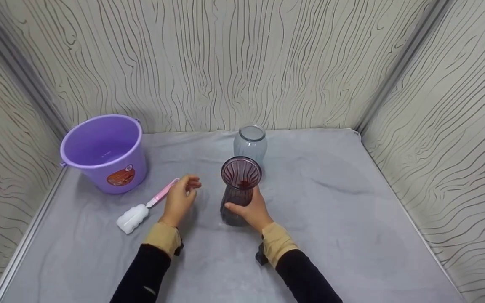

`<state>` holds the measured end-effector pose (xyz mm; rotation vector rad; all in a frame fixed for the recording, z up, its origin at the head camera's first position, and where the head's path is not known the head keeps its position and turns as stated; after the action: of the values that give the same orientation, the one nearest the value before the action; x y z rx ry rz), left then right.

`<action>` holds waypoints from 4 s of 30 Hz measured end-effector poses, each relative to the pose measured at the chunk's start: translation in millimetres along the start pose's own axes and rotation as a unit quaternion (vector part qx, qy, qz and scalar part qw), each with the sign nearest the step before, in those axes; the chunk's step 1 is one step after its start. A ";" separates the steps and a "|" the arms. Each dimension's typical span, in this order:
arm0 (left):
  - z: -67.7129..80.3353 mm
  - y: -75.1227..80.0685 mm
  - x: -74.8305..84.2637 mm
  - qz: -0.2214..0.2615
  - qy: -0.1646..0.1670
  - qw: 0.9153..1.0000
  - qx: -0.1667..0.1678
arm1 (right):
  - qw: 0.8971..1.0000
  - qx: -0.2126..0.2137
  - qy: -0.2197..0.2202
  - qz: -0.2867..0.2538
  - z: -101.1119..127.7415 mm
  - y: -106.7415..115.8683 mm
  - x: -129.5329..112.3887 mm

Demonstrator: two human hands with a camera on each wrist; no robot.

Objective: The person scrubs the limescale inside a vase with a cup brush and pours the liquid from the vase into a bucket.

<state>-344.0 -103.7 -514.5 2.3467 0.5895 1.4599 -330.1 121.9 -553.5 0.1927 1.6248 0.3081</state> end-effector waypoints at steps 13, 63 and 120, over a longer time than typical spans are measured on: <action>4.6 21.4 -33.8 -0.144 0.000 0.990 0.001 | 1.000 -0.006 -0.005 0.000 0.1 -0.9 0.3; -3.8 56.6 -53.3 -0.261 0.094 0.961 -0.006 | 1.000 0.004 -0.009 -0.008 2.7 0.9 2.1; 0.1 105.3 197.3 0.442 -0.339 0.752 0.352 | 1.000 0.006 0.018 -0.007 1.8 -2.4 0.7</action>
<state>-247.4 -96.6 -312.9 3.7692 -0.3282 0.4125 -328.3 120.0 -555.1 0.1851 1.6640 0.2928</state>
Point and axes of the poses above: each hand's wrist, its own z-axis away from the middle knuckle, its own y-axis out of the back of the hand, x = y × z, the point moved 9 cm from there along -z, towards the middle knuckle, and after that the axes turned 2 degrees about -y, right-handed, at the moved point
